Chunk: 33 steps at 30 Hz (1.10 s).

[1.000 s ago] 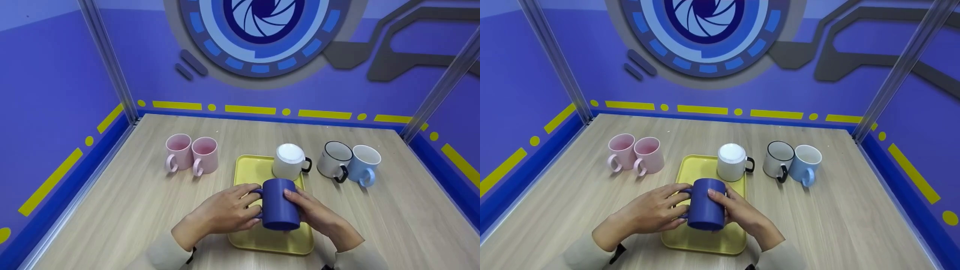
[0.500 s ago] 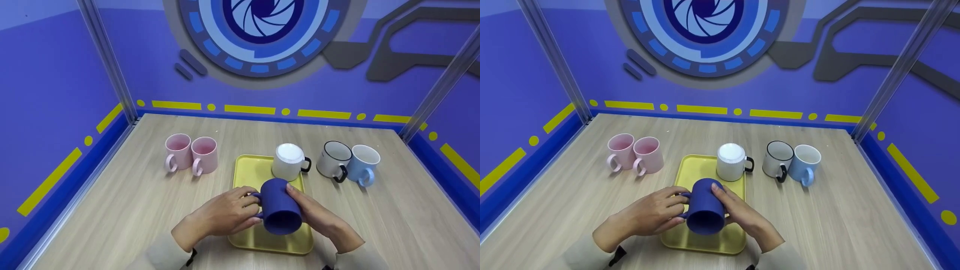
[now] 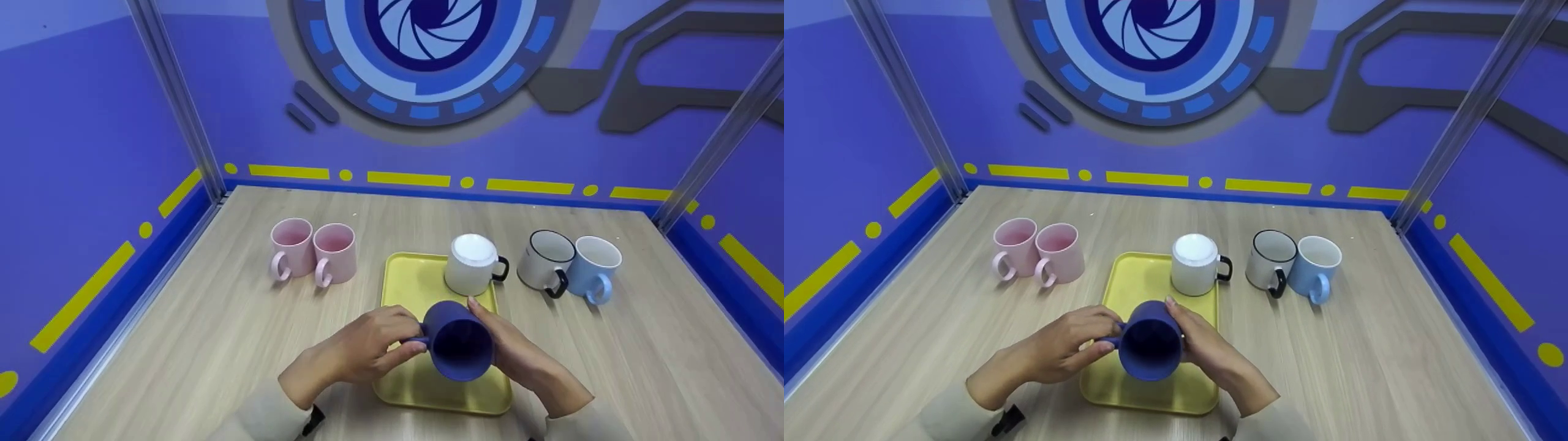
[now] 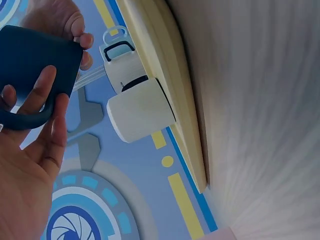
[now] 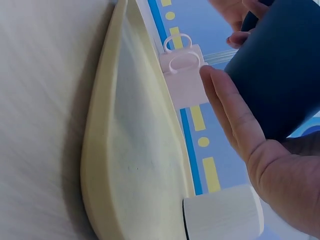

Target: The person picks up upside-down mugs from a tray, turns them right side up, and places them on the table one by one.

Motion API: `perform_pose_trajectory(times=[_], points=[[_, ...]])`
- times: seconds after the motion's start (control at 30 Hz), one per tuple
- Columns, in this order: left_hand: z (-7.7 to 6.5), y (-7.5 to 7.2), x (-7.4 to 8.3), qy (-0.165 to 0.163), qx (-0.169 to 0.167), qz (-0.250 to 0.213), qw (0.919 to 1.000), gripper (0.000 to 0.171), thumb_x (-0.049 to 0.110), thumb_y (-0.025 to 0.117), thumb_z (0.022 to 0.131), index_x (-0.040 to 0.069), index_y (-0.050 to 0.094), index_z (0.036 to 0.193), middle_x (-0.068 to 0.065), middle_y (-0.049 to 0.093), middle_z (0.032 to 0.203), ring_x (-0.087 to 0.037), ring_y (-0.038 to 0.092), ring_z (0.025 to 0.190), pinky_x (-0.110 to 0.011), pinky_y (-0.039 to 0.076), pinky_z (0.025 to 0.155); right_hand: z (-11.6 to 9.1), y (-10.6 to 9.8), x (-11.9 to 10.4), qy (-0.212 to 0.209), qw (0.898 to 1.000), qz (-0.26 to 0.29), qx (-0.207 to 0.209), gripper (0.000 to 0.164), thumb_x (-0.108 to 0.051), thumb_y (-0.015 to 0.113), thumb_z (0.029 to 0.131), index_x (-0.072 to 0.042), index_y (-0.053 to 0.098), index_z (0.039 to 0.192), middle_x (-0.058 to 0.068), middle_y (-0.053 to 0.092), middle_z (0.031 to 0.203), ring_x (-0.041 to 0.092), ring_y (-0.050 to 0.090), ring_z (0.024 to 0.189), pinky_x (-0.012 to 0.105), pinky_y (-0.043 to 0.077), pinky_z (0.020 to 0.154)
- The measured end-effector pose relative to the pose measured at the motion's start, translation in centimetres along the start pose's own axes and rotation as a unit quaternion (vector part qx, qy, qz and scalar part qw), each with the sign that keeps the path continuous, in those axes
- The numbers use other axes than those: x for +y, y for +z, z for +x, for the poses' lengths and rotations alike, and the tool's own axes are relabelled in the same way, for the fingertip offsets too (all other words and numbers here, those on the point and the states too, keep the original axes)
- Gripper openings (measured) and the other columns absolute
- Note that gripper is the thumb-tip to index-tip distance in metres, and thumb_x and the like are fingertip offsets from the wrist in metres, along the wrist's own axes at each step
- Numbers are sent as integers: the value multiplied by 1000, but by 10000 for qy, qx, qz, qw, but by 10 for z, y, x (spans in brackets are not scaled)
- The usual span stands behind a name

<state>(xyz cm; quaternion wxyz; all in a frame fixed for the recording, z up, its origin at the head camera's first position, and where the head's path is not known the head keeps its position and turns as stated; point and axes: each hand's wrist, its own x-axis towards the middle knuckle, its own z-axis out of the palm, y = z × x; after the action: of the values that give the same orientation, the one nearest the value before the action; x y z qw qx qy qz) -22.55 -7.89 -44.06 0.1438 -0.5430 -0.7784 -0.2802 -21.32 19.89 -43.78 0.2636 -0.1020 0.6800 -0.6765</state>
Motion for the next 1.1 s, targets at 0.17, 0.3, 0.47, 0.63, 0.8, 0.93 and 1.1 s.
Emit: perform_pose_trajectory(times=[0.17, 0.3, 0.47, 0.63, 0.8, 0.93, 1.1], points=[[-1, 0, 0, -519, -195, -898, 9944, 28, 25, 47, 111, 15, 66, 94, 5, 68, 91, -7, 63, 93, -21, 50, 85, 0, 4, 1, 2, 9995, 306, -41, 58, -56, 30, 110, -7, 59, 123, 5, 65, 116, 20, 67, 103, 36, 57, 90], [1, 1, 0, -1008, -352, -1798, 9779, 33, 25, 43, 112, 13, 68, 95, 3, 69, 90, -3, 57, 86, -19, 48, 81, 1, 3, 3, -42, 9977, 533, -408, 70, -60, 28, 109, -2, 59, 134, 13, 72, 116, 34, 76, 97, 46, 62, 87], [3, 4, 0, -1389, -333, -2510, 9574, 36, 26, 41, 113, 13, 68, 93, 0, 71, 90, -4, 56, 84, -20, 47, 80, -1, 4, 5, -70, 9979, 370, -518, 74, -63, 21, 109, -5, 59, 135, 12, 76, 107, 33, 78, 89, 48, 63, 82], [6, 5, 2, -1622, -274, -3167, 9342, 36, 24, 41, 113, 8, 65, 91, -7, 72, 86, -6, 63, 87, -22, 51, 86, -3, 5, 9, -124, 9982, 335, -478, 74, -61, 22, 110, -1, 58, 134, 14, 77, 101, 29, 78, 84, 45, 64, 79], [8, 5, 4, -1745, -216, -3761, 9097, 37, 22, 39, 113, 0, 62, 93, -15, 66, 84, -16, 66, 87, -27, 55, 90, -5, 3, 12, -161, 9982, 289, -494, 71, -57, 25, 111, 2, 57, 137, 14, 76, 107, 28, 78, 84, 45, 64, 79], [8, 4, 5, -1879, -233, -3900, 9011, 40, 24, 37, 114, -1, 61, 93, -20, 65, 83, -11, 62, 86, -27, 53, 88, -7, 1, 13, -199, 9986, 247, -433, 63, -51, 27, 112, -1, 56, 137, 12, 74, 110, 28, 76, 86, 48, 63, 79], [9, 3, 7, -2171, -333, -4233, 8789, 45, 27, 35, 114, -6, 57, 93, -17, 66, 81, -9, 64, 84, -26, 54, 86, -8, -2, 12, -271, 9995, -14, -137, 46, -41, 40, 112, -7, 56, 138, 9, 69, 118, 21, 69, 102, 44, 62, 82]])
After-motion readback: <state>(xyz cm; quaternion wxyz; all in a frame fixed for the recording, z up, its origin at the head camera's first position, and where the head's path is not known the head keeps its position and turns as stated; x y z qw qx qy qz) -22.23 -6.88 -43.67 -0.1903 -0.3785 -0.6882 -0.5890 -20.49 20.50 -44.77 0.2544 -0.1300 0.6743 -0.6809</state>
